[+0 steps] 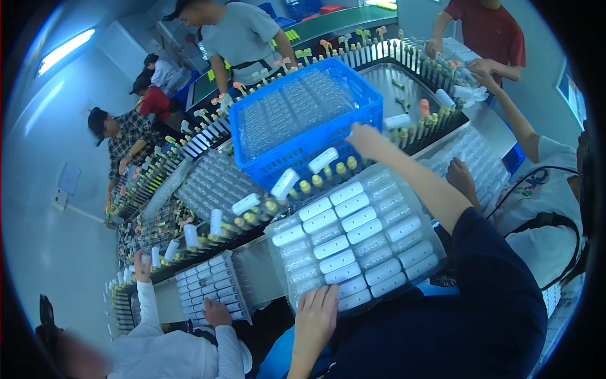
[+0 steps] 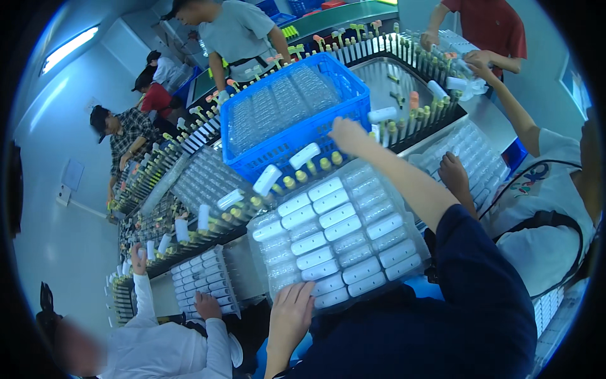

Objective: The person places small white cylindrical items into a clear plastic tray with bubble wrap. They repeatedly pick up items from a blue basket and arrange them in the tray, then stack the filled trays on a nearby table.

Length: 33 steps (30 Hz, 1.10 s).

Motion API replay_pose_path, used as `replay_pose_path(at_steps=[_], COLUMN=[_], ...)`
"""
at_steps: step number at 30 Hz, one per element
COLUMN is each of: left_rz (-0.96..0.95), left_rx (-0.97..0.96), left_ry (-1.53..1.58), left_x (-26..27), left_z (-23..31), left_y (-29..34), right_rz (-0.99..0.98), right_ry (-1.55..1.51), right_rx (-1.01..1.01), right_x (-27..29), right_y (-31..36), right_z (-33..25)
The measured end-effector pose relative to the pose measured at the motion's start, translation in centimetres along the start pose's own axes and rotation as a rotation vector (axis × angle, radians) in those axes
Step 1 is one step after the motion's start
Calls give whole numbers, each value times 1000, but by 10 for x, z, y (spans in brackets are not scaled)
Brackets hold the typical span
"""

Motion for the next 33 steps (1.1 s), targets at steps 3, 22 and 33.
replay_pose_path(at_steps=[3,22,33], left_rz=[19,-124,-37], left_rx=[17,59,360], left_ry=[-29,318,1572], left_x=[1,32,19], left_z=[-6,-16,-78], left_y=[5,-29,-89], right_rz=[-145,-269,-45], right_ry=[-176,-318,-228], right_rx=[-8,446,312], right_x=[30,206,179], right_y=[7,274,286], right_z=[-60,-66,-79])
Point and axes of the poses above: each hand's wrist, its own y-axis away from the middle knuckle, its own x-axis out of the back of the hand, z = x × y, the point moved 3 cm from there along -y, towards the middle knuckle, and after that the axes turned 15 degrees about y, right-handed, at the moved point
